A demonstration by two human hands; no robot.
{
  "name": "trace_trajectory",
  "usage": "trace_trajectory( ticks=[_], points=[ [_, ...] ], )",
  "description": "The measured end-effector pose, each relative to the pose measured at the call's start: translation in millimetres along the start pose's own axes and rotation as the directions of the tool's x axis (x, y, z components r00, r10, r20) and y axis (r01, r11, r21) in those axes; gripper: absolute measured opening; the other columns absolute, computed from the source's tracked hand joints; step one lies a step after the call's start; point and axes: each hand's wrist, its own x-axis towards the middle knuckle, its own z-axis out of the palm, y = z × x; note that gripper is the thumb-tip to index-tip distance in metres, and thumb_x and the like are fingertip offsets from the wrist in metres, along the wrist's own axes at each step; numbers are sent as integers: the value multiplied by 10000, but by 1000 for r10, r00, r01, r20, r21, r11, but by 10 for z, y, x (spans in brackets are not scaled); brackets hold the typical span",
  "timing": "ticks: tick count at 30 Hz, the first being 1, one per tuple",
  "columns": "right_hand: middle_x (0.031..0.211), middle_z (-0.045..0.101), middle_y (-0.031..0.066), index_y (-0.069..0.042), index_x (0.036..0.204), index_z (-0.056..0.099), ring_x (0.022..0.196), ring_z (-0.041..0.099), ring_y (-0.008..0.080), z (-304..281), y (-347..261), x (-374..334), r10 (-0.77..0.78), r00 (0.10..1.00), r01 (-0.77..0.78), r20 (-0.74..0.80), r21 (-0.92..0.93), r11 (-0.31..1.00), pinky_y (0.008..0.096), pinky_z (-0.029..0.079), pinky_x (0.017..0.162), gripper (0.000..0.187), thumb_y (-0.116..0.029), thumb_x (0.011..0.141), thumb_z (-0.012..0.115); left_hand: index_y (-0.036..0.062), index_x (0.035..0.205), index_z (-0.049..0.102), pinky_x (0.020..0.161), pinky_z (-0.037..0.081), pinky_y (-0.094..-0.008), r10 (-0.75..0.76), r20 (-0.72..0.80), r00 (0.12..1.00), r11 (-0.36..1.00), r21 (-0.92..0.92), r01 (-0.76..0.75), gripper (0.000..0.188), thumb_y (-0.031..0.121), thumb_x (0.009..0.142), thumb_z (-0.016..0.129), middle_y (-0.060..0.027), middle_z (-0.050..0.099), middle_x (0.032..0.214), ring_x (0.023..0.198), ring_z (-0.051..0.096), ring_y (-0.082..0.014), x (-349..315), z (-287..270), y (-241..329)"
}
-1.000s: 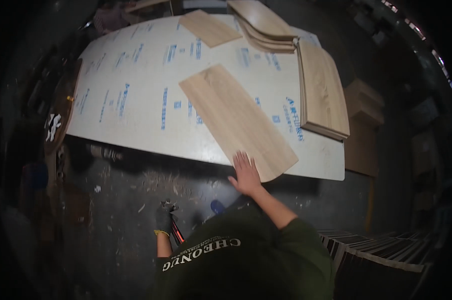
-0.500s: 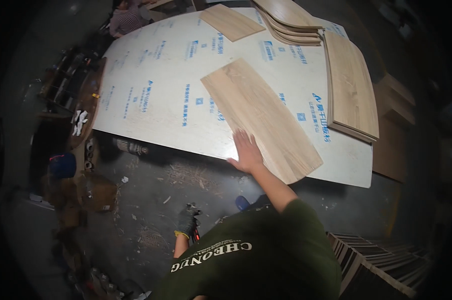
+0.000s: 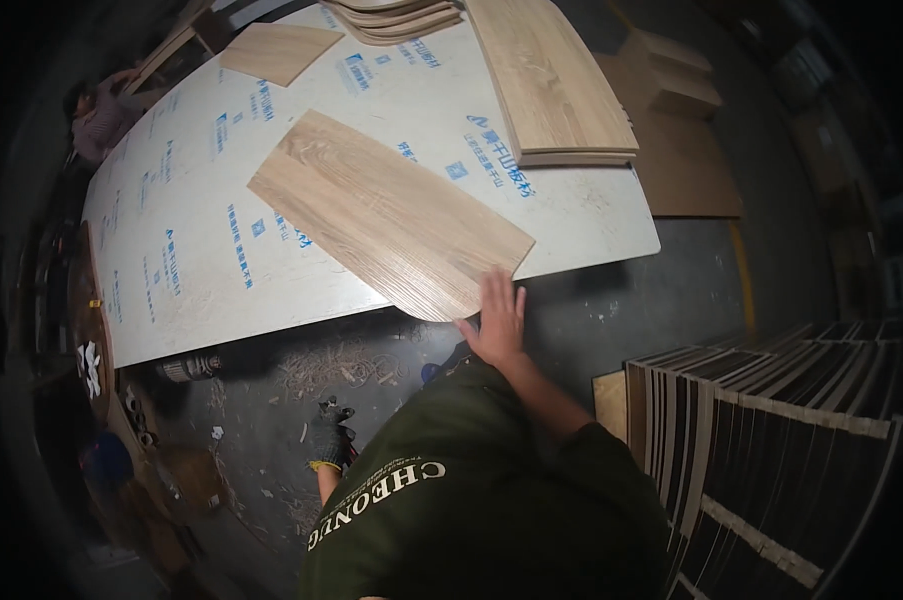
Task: The person is using a manual trimming tool to shave the curved edges of wood laminate panels.
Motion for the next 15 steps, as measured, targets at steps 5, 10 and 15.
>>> trace_trajectory(
  ticks=[5, 10, 15],
  points=[
    [1050, 650, 134, 41, 1237, 472, 950, 644, 207, 396, -29, -179, 452, 852, -411, 265, 872, 265, 315, 514, 825, 571, -216, 815, 758, -26, 1286, 518, 443, 423, -286, -13, 10, 1000, 997, 80, 12, 498, 301, 910, 521, -138, 700, 874, 439, 545, -177, 10, 83, 162],
    [996, 670, 87, 13, 1156, 584, 845, 645, 165, 382, -167, -156, 390, 718, -649, 576, 756, 78, 304, 517, 763, 307, -189, 929, 624, -24, 1321, 490, 460, 428, -281, 15, 62, 998, 990, 136, -23, 525, 314, 919, 521, -146, 700, 899, 451, 548, -170, 2, 109, 268],
    [1038, 677, 138, 38, 1164, 572, 933, 671, 225, 281, 53, -136, 219, 702, -693, 678, 721, -11, 348, 522, 849, 314, -201, 961, 576, -15, 1312, 498, 466, 429, -276, -1, 42, 999, 992, 124, -4, 502, 292, 916, 531, -142, 705, 894, 450, 549, -167, 21, 123, 230]
  ],
)
